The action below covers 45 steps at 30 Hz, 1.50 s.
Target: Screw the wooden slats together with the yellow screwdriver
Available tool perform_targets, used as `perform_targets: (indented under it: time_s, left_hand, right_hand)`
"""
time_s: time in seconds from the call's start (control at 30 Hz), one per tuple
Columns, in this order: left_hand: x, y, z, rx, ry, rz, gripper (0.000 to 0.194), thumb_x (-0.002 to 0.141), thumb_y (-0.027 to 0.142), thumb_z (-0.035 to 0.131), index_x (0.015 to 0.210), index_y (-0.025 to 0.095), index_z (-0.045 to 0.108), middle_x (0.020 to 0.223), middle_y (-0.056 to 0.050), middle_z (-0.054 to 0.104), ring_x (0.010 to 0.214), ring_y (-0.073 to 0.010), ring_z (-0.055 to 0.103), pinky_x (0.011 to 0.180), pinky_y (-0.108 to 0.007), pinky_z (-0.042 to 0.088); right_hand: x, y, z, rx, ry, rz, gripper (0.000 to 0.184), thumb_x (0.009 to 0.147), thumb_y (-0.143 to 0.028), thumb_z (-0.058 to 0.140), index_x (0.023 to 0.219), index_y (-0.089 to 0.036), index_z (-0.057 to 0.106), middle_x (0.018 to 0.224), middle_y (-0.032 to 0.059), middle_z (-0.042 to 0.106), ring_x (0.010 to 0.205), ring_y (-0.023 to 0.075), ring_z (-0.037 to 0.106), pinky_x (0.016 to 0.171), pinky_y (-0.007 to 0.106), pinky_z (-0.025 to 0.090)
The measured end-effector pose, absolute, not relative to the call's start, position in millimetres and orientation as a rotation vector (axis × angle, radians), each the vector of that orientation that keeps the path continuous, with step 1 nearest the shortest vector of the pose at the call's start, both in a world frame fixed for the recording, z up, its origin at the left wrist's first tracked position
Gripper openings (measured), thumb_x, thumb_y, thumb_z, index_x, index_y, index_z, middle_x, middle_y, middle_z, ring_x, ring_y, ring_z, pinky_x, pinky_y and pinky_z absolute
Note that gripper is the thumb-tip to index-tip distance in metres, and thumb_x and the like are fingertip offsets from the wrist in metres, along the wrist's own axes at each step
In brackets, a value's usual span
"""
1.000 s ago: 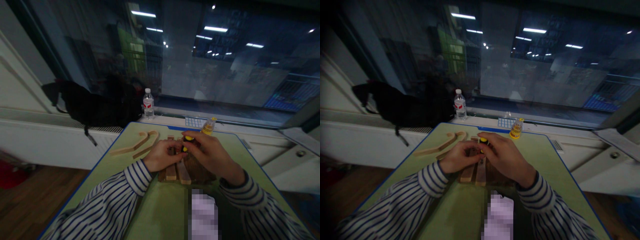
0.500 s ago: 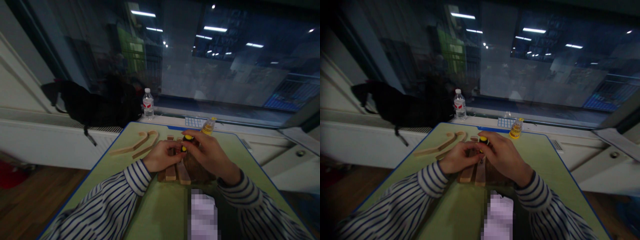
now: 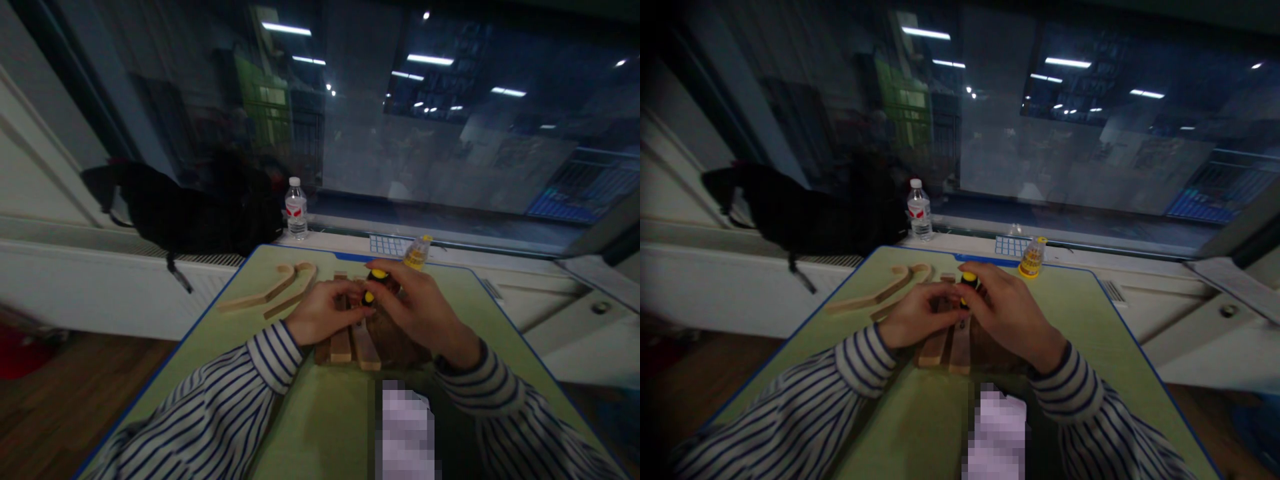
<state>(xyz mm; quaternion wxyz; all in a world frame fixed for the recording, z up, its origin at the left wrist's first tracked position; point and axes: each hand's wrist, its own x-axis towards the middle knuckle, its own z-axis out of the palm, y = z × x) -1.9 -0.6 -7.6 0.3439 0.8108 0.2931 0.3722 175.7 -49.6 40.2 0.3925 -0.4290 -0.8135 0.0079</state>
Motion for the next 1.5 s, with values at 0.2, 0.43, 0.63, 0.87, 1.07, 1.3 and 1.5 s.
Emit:
perform_targets:
  time_s: [0.2, 0.43, 0.63, 0.87, 1.07, 1.3, 1.5]
  left_hand:
    - [-5, 1, -9, 2.107, 0.739, 0.942, 0.028, 0.077, 0.037, 0.066, 0.094, 0.014, 0.068, 0.085, -0.004, 0.070, 0.078, -0.0154, 0.064, 0.075, -0.026, 0.050]
    - [-5, 0, -7, 2.161, 0.759, 0.938, 0.023, 0.080, 0.034, 0.063, 0.092, 0.015, 0.068, 0.080, -0.003, 0.069, 0.074, -0.0142, 0.061, 0.071, -0.025, 0.048]
    - [-3, -2, -5, 2.183, 0.742, 0.922, 0.020, 0.081, 0.029, 0.060, 0.093, 0.015, 0.068, 0.083, -0.002, 0.069, 0.077, -0.0146, 0.062, 0.073, -0.025, 0.048]
    - [-1, -3, -5, 2.202, 0.754, 0.923, 0.019, 0.081, 0.027, 0.060, 0.093, 0.015, 0.068, 0.083, -0.002, 0.070, 0.076, -0.0147, 0.062, 0.073, -0.025, 0.047]
    - [0, -4, -3, 2.195, 0.738, 0.889, 0.019, 0.082, 0.026, 0.058, 0.093, 0.014, 0.068, 0.087, -0.003, 0.070, 0.079, -0.0151, 0.062, 0.076, -0.025, 0.047]
    - [-1, -6, -2, 2.194, 0.752, 0.897, 0.019, 0.082, 0.026, 0.058, 0.094, 0.015, 0.068, 0.086, -0.002, 0.070, 0.078, -0.0145, 0.061, 0.074, -0.025, 0.047]
    - [-1, -4, -4, 2.141, 0.756, 0.954, 0.027, 0.079, 0.031, 0.064, 0.101, 0.015, 0.066, 0.088, -0.003, 0.069, 0.079, -0.0144, 0.062, 0.075, -0.025, 0.048]
  right_hand:
    - [177, -52, 45, -1.087, -2.116, 0.046, 0.034, 0.088, -0.025, 0.055, 0.121, -0.017, 0.054, 0.112, 0.0080, 0.066, 0.095, 0.0180, 0.063, 0.081, 0.033, 0.052]
    - [175, -51, 42, -1.082, -2.110, 0.083, 0.031, 0.090, -0.028, 0.052, 0.119, -0.019, 0.056, 0.111, 0.0065, 0.067, 0.097, 0.0167, 0.064, 0.085, 0.032, 0.052]
    - [177, -49, 40, -1.095, -2.091, 0.046, 0.031, 0.090, -0.028, 0.052, 0.119, -0.018, 0.055, 0.112, 0.0078, 0.067, 0.100, 0.0177, 0.063, 0.088, 0.033, 0.051]
    - [176, -47, 38, -1.086, -2.064, 0.037, 0.031, 0.090, -0.028, 0.052, 0.119, -0.018, 0.054, 0.109, 0.0083, 0.067, 0.097, 0.0187, 0.064, 0.086, 0.034, 0.052]
    - [176, -47, 36, -1.083, -2.038, 0.049, 0.030, 0.090, -0.029, 0.053, 0.118, -0.019, 0.053, 0.109, 0.0087, 0.067, 0.094, 0.0193, 0.064, 0.083, 0.035, 0.053]
    - [176, -45, 35, -1.094, -2.041, 0.061, 0.031, 0.090, -0.031, 0.052, 0.119, -0.021, 0.053, 0.110, 0.0094, 0.066, 0.092, 0.0201, 0.065, 0.081, 0.038, 0.053]
    - [177, -46, 37, -1.101, -2.057, 0.051, 0.031, 0.090, -0.031, 0.052, 0.119, -0.021, 0.053, 0.111, 0.0094, 0.066, 0.095, 0.0209, 0.065, 0.083, 0.039, 0.053]
